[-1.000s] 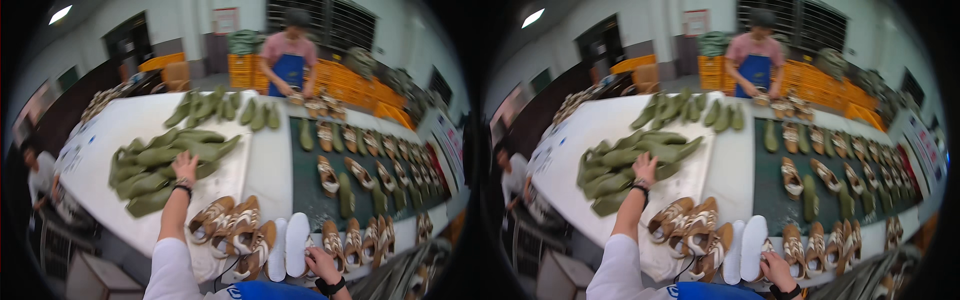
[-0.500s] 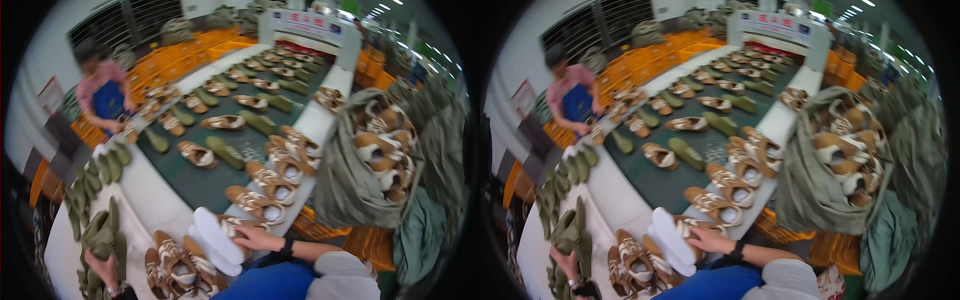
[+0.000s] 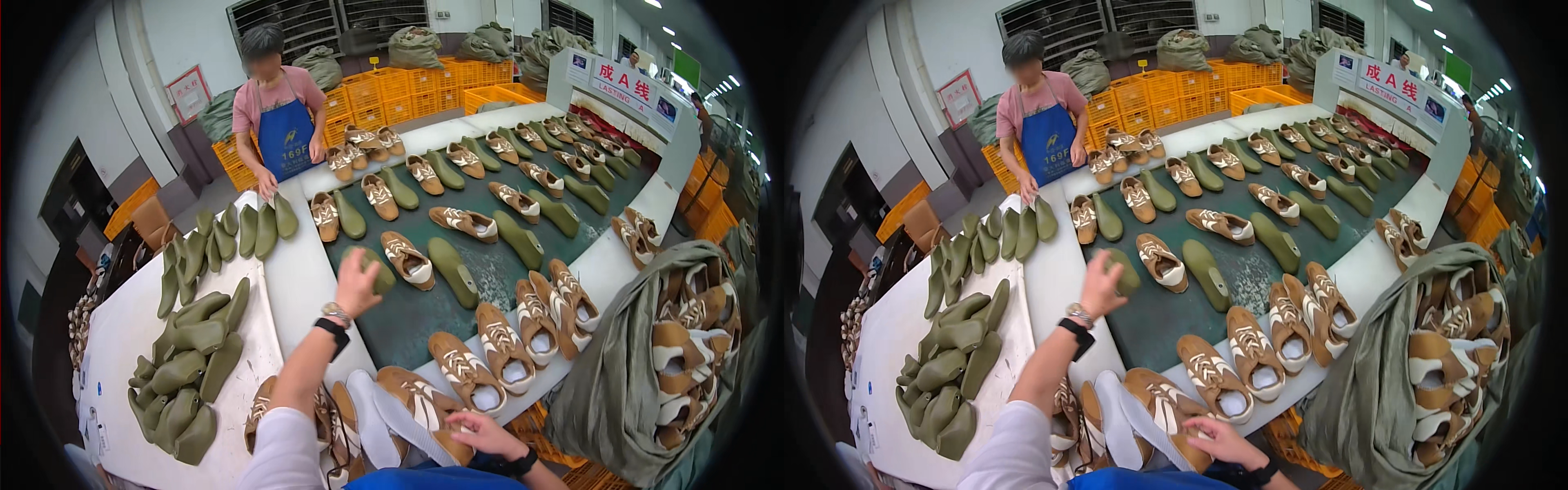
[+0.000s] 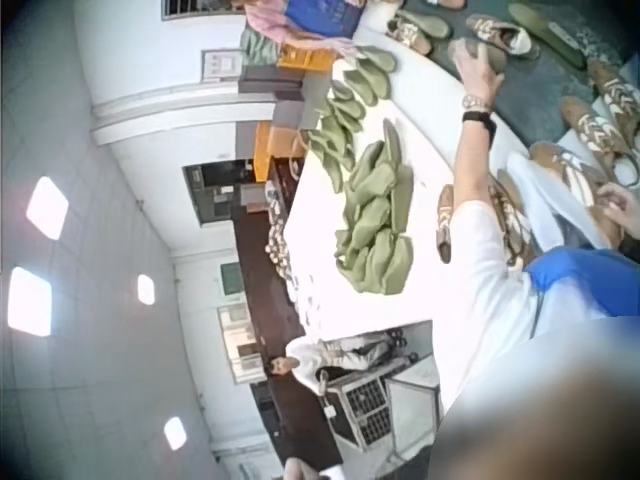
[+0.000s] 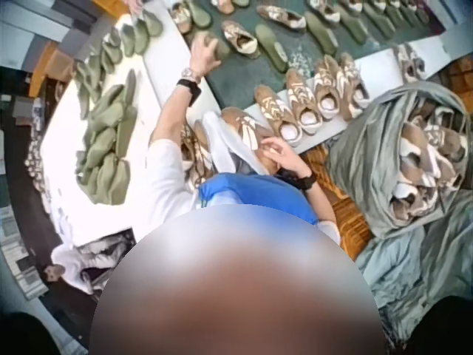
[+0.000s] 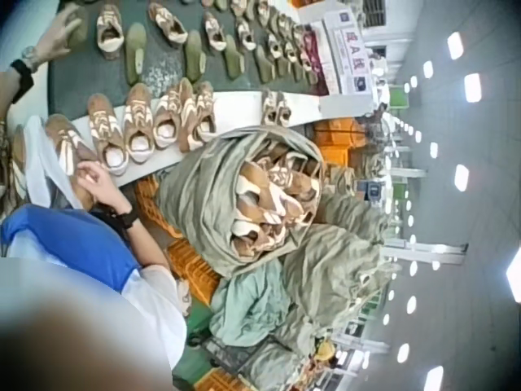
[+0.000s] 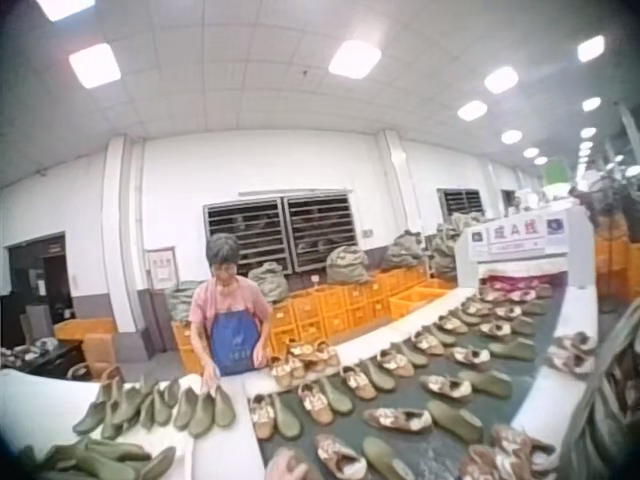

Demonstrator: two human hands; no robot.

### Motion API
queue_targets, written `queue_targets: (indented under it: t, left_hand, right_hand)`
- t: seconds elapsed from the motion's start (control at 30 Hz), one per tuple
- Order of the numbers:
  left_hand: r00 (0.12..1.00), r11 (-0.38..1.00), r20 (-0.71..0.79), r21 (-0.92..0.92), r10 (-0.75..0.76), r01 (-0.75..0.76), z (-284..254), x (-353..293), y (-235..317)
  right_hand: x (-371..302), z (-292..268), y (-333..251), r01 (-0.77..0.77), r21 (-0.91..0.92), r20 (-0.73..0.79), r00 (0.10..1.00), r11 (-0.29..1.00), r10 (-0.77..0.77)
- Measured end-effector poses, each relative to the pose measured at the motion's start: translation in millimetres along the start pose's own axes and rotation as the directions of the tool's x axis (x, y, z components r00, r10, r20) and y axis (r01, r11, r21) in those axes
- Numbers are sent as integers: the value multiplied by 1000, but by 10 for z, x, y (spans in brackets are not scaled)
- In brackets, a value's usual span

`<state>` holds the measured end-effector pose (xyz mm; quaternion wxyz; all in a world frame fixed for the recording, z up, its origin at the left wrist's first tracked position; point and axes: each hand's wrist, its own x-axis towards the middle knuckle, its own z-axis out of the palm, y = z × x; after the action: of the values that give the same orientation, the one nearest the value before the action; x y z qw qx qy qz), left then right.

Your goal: The person inserts green shoe lasts into brown and white sneakers on a factory assembly line. They repeatedly pick up shoes from a sack, insert the lasts, and place the shoes on the conveyor belt. The person also handles and stacks the green shoe lasts on the table.

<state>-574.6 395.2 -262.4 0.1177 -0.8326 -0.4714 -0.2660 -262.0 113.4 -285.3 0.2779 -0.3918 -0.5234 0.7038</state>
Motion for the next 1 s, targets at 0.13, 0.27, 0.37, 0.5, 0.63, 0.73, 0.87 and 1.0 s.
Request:
queue_targets:
  t: [0.13, 0.27, 0.37, 0.5, 0.63, 0.73, 0.87, 1.0]
  left_hand:
    - [890, 953, 420, 153, 177, -262, 795, -314, 192]
    - [856, 997, 516, -44, -29, 60, 1144, -682, 457]
    - [815, 996, 573, -52, 89, -72, 981, -645, 388]
    - [761, 924, 649, -296, 8, 243, 306, -521, 349]
    - [757, 705, 613, -433, -227, 562, -661, -694, 612]
    - [696, 197, 633, -675, -339, 711, -1174, -1024, 1160]
    - [790, -33, 533, -834, -302, 551, -1385, -1358, 1824]
    - [651, -367, 578, -816, -492, 447, -1522, -1552, 1896]
  right_hand:
    - [-78, -31, 113, -6, 129, -16, 1000, 992, 8]
    - [-7, -30, 166, 30, 142, -29, 999, 989, -26]
    - [30, -46, 67, -110, 96, -9, 994, 989, 111]
    - [2, -21, -251, 76, 4, -26, 997, 997, -76]
    - [-28, 48, -663, 299, -317, -231, 896, 900, -379]
    - [127, 334, -858, 427, -722, -28, 768, 544, -640]
    - [321, 837, -931, 522, -853, 410, 697, 25, -588]
    - [240, 878, -1023, 635, -745, 276, 571, 204, -773]
